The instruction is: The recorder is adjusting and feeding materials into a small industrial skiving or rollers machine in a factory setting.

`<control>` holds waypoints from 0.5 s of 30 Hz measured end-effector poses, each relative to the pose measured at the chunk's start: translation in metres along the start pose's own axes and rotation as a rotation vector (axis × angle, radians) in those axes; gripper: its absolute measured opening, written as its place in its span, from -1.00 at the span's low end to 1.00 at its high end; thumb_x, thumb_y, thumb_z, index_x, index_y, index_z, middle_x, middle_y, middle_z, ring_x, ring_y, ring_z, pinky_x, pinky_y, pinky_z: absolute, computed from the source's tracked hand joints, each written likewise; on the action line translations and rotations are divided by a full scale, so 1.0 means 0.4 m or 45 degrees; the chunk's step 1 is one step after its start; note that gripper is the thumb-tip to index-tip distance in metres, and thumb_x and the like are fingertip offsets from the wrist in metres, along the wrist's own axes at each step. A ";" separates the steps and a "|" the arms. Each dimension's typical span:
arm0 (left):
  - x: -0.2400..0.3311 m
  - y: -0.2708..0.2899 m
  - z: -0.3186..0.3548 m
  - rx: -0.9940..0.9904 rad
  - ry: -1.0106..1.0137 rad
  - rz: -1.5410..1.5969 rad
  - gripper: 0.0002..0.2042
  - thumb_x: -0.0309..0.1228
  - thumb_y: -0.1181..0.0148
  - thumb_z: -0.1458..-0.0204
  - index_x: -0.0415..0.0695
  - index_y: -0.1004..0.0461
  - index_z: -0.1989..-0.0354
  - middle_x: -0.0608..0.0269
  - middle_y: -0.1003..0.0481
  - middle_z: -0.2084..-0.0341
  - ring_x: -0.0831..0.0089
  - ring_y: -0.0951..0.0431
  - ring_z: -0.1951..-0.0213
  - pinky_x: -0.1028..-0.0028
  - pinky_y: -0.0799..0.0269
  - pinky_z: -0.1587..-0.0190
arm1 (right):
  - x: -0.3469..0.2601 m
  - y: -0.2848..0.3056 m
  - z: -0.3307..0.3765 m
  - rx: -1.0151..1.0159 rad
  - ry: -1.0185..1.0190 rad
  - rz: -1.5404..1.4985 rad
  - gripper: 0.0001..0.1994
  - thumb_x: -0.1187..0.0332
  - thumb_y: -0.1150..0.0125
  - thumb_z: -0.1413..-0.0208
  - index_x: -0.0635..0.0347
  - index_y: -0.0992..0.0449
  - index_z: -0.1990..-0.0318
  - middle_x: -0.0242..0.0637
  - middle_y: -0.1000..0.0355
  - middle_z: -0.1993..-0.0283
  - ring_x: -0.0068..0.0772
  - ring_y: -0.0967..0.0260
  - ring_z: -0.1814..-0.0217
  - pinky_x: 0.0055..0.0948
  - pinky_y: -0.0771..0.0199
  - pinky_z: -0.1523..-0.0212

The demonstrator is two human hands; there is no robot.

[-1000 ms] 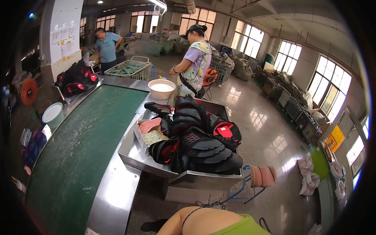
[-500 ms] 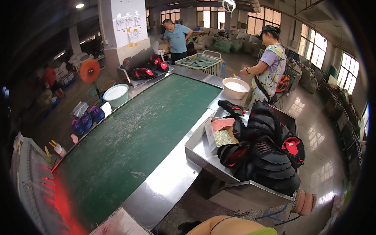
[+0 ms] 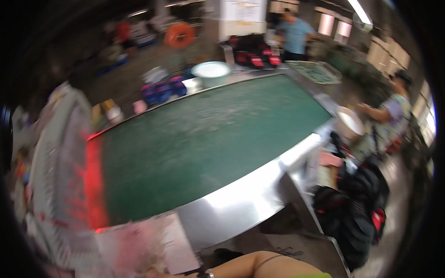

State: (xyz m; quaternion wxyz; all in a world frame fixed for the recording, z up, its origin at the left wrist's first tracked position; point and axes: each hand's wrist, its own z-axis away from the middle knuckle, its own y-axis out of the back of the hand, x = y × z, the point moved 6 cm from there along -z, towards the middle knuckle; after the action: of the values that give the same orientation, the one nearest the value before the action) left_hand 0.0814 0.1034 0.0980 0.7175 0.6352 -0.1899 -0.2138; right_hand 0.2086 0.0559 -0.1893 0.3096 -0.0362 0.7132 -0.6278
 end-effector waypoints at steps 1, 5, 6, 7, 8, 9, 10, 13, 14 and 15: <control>-0.021 -0.004 0.024 0.002 0.051 -0.009 -0.50 -0.06 -0.57 0.09 -0.24 -0.48 0.33 0.02 -0.44 0.48 0.02 -0.50 0.38 0.23 -0.44 0.27 | 0.014 -0.010 -0.003 -0.008 -0.060 -0.050 -0.70 0.30 0.02 -0.25 0.18 -0.44 0.53 -0.41 -0.27 0.63 -0.55 -0.07 0.72 -0.53 0.02 0.67; -0.086 -0.031 0.067 -0.058 0.209 0.150 -0.51 -0.04 -0.56 0.09 -0.21 -0.47 0.33 -0.01 -0.45 0.45 0.03 -0.52 0.36 0.21 -0.45 0.27 | -0.049 -0.056 -0.015 -0.053 0.252 0.745 -0.70 0.27 0.03 -0.37 0.22 -0.50 0.36 -0.41 -0.29 0.58 -0.56 -0.13 0.62 -0.55 -0.09 0.56; -0.088 -0.037 0.063 -0.070 0.194 0.165 -0.51 -0.04 -0.56 0.10 -0.21 -0.47 0.34 -0.01 -0.45 0.45 0.03 -0.52 0.36 0.21 -0.45 0.27 | -0.065 -0.073 -0.021 -0.047 0.296 0.840 -0.71 0.27 0.04 -0.39 0.22 -0.50 0.33 -0.40 -0.31 0.56 -0.57 -0.14 0.59 -0.54 -0.11 0.54; -0.090 -0.037 0.060 -0.058 0.213 0.164 -0.51 -0.04 -0.56 0.11 -0.21 -0.47 0.34 -0.01 -0.46 0.45 0.03 -0.52 0.36 0.21 -0.45 0.27 | -0.075 -0.090 -0.033 -0.050 0.290 0.879 -0.72 0.28 0.04 -0.39 0.23 -0.50 0.32 -0.40 -0.31 0.55 -0.56 -0.14 0.58 -0.54 -0.12 0.53; -0.083 -0.039 0.053 -0.045 0.214 0.161 -0.51 -0.04 -0.56 0.11 -0.21 -0.47 0.34 -0.01 -0.46 0.44 0.03 -0.52 0.35 0.21 -0.45 0.27 | -0.082 -0.108 -0.042 -0.061 0.274 0.897 -0.73 0.28 0.04 -0.39 0.23 -0.50 0.31 -0.39 -0.31 0.53 -0.55 -0.15 0.56 -0.53 -0.13 0.51; -0.076 -0.039 0.043 -0.036 0.207 0.162 -0.51 -0.04 -0.57 0.12 -0.20 -0.47 0.34 -0.01 -0.46 0.44 0.02 -0.53 0.35 0.21 -0.45 0.27 | -0.091 -0.118 -0.056 -0.061 0.255 0.915 -0.73 0.28 0.04 -0.39 0.23 -0.50 0.29 -0.39 -0.32 0.51 -0.55 -0.16 0.55 -0.52 -0.13 0.50; -0.070 -0.037 0.025 -0.024 0.196 0.176 -0.51 -0.05 -0.57 0.12 -0.20 -0.47 0.34 -0.01 -0.46 0.43 0.02 -0.53 0.35 0.21 -0.45 0.27 | -0.098 -0.125 -0.070 -0.057 0.233 0.929 -0.74 0.28 0.04 -0.39 0.23 -0.50 0.28 -0.38 -0.32 0.50 -0.54 -0.17 0.53 -0.52 -0.14 0.48; -0.042 -0.036 -0.038 0.009 0.132 0.201 -0.51 -0.05 -0.57 0.14 -0.20 -0.47 0.34 -0.01 -0.47 0.42 0.02 -0.53 0.35 0.21 -0.45 0.27 | -0.135 -0.108 -0.105 0.022 0.234 0.987 -0.75 0.29 0.03 -0.39 0.24 -0.49 0.25 -0.36 -0.34 0.45 -0.52 -0.19 0.48 -0.50 -0.16 0.44; -0.034 -0.035 -0.056 0.015 0.116 0.204 -0.51 -0.05 -0.57 0.14 -0.20 -0.47 0.34 -0.02 -0.47 0.42 0.02 -0.53 0.34 0.21 -0.45 0.26 | -0.145 -0.096 -0.113 0.043 0.226 0.985 -0.76 0.29 0.03 -0.39 0.25 -0.49 0.23 -0.35 -0.34 0.44 -0.51 -0.19 0.46 -0.50 -0.17 0.42; -0.029 -0.035 -0.068 0.017 0.103 0.210 -0.51 -0.05 -0.57 0.15 -0.20 -0.47 0.34 -0.02 -0.47 0.41 0.02 -0.53 0.34 0.21 -0.45 0.26 | -0.151 -0.086 -0.116 0.063 0.232 0.975 -0.76 0.30 0.03 -0.39 0.25 -0.49 0.22 -0.35 -0.35 0.42 -0.51 -0.20 0.45 -0.49 -0.18 0.41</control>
State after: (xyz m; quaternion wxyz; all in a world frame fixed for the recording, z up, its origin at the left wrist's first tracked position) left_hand 0.0855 0.1308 0.0808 0.7355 0.6303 -0.2138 -0.1270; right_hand 0.2231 0.1160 -0.1326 0.4578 0.2958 0.6842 -0.4846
